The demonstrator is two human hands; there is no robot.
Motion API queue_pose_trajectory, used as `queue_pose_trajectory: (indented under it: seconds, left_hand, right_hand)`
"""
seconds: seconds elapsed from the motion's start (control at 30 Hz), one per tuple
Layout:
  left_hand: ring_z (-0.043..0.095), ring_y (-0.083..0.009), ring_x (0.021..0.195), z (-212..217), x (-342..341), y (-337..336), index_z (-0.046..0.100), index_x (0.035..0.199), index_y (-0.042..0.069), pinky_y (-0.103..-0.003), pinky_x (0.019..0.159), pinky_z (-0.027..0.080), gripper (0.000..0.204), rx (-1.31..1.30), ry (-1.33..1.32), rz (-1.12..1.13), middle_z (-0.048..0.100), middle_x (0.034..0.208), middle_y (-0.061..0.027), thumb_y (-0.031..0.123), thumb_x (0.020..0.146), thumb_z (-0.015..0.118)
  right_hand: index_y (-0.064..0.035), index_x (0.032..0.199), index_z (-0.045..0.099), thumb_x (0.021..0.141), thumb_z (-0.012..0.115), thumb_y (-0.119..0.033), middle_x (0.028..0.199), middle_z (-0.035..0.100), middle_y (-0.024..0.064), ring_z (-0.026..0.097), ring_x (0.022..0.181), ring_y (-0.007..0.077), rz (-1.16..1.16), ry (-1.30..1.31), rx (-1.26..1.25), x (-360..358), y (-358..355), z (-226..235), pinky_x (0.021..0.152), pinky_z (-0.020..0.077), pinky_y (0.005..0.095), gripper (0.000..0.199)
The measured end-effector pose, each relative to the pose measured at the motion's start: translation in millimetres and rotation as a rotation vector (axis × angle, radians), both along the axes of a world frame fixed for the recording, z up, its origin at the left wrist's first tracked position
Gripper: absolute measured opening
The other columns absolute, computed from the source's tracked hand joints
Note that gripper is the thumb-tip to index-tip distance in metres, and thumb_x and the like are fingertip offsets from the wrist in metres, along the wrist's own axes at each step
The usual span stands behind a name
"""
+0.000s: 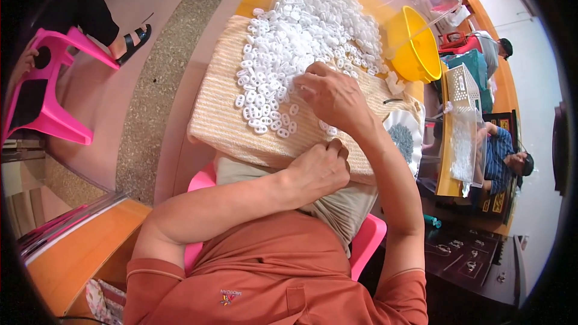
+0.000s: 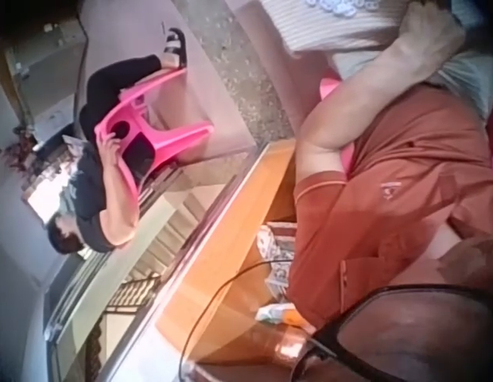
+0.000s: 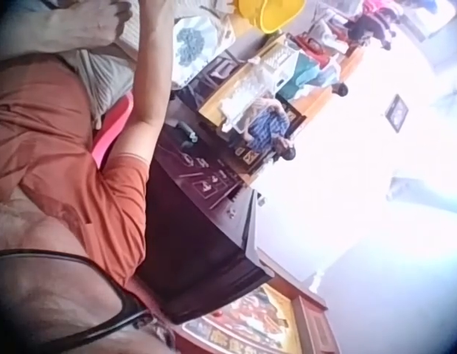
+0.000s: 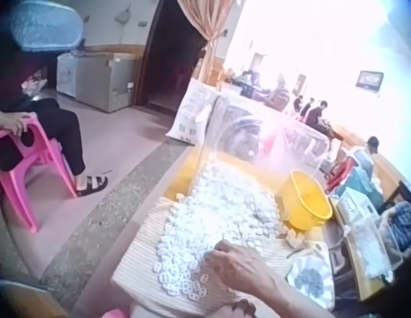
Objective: Manually inserting small metal components into white plastic links at a workstation.
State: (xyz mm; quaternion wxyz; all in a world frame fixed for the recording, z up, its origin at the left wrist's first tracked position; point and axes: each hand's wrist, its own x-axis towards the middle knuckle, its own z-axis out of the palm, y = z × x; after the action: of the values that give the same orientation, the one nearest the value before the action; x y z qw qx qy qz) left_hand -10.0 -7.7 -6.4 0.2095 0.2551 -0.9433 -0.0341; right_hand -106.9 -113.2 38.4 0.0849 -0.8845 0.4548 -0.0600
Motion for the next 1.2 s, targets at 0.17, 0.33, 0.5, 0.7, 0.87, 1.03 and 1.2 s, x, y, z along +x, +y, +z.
queue_pose_trajectory:
  seconds: [0.17, 0.33, 0.5, 0.7, 0.87, 1.03, 1.2]
  left_hand:
    - [0.058, -0.0234, 0.085, 2.6, 1.6, -0.9, 0.071, 0.074, 0.004, -0.031, 0.066, 0.049, 0.016, -0.007, -0.003, -0.002, 0.064, 0.082, -0.0102, 0.016, 0.072, 0.061]
    - [0.058, -0.0232, 0.084, -0.2, -0.4, -1.6, 0.071, 0.075, 0.004, -0.031, 0.066, 0.049, 0.015, -0.01, 0.007, -0.001, 0.064, 0.082, -0.0105, 0.016, 0.072, 0.061]
    - [0.059, -0.0236, 0.085, 0.4, 0.0, -2.1, 0.071, 0.076, 0.003, -0.032, 0.067, 0.049, 0.015, 0.0, 0.012, -0.01, 0.064, 0.083, -0.0108, 0.015, 0.072, 0.062]
    - [0.058, -0.0239, 0.085, -1.3, -0.5, -3.2, 0.07, 0.075, 0.003, -0.032, 0.067, 0.05, 0.015, 0.011, 0.026, -0.008, 0.063, 0.082, -0.0104, 0.014, 0.072, 0.061]
    - [0.058, -0.0233, 0.082, -2.4, 0.7, -3.4, 0.07, 0.075, 0.003, -0.031, 0.064, 0.049, 0.015, 0.005, 0.051, -0.008, 0.062, 0.079, -0.0091, 0.015, 0.07, 0.062]
    - [0.058, -0.0235, 0.082, -0.5, -0.3, -3.0, 0.07, 0.074, 0.003, -0.03, 0.063, 0.05, 0.014, 0.027, 0.072, -0.014, 0.062, 0.079, -0.0095, 0.014, 0.07, 0.062]
    - [0.059, -0.0238, 0.083, 2.2, 1.1, -2.8, 0.07, 0.074, 0.003, -0.03, 0.062, 0.05, 0.014, 0.036, 0.062, 0.004, 0.063, 0.08, -0.0099, 0.014, 0.071, 0.061]
  right_hand:
    - [-0.0149, 0.11, 0.067, 0.083, 0.067, -0.021, 0.114, 0.061, 0.0063, 0.065, 0.086, 0.0279, -0.013, 0.0, 0.023, 12.9, 6.3, 4.0, 0.075, 0.0502, 0.0384, 0.028]
    - [-0.0157, 0.114, 0.066, 0.082, 0.067, -0.022, 0.123, 0.057, 0.0077, 0.065, 0.087, 0.0291, -0.001, 0.045, 0.032, 16.7, -3.5, 3.7, 0.077, 0.0496, 0.0394, 0.032]
    - [-0.0147, 0.113, 0.066, 0.083, 0.067, -0.022, 0.12, 0.057, 0.0086, 0.065, 0.085, 0.0303, -0.019, 0.071, 0.042, 17.4, -8.3, 5.0, 0.077, 0.0492, 0.0395, 0.031]
    - [-0.0125, 0.107, 0.067, 0.084, 0.064, -0.022, 0.106, 0.06, 0.0099, 0.063, 0.087, 0.0306, -0.03, 0.074, 0.083, 13.7, -11.7, 4.8, 0.076, 0.0487, 0.0396, 0.025]
    - [-0.0098, 0.101, 0.067, 0.083, 0.064, -0.021, 0.099, 0.062, 0.0097, 0.063, 0.088, 0.0301, -0.024, 0.052, 0.037, 3.5, -8.7, 0.9, 0.076, 0.0489, 0.0395, 0.021]
    - [-0.007, 0.093, 0.069, 0.081, 0.065, -0.018, 0.091, 0.065, 0.0097, 0.063, 0.081, 0.0294, -0.027, -0.043, 0.027, -11.9, -2.7, -3.9, 0.071, 0.0498, 0.0384, 0.016]
    - [-0.0087, 0.095, 0.071, 0.079, 0.062, -0.014, 0.097, 0.067, 0.012, 0.064, 0.086, 0.0301, -0.001, -0.097, 0.196, -11.6, -3.0, 2.7, 0.077, 0.0503, 0.0384, 0.019]
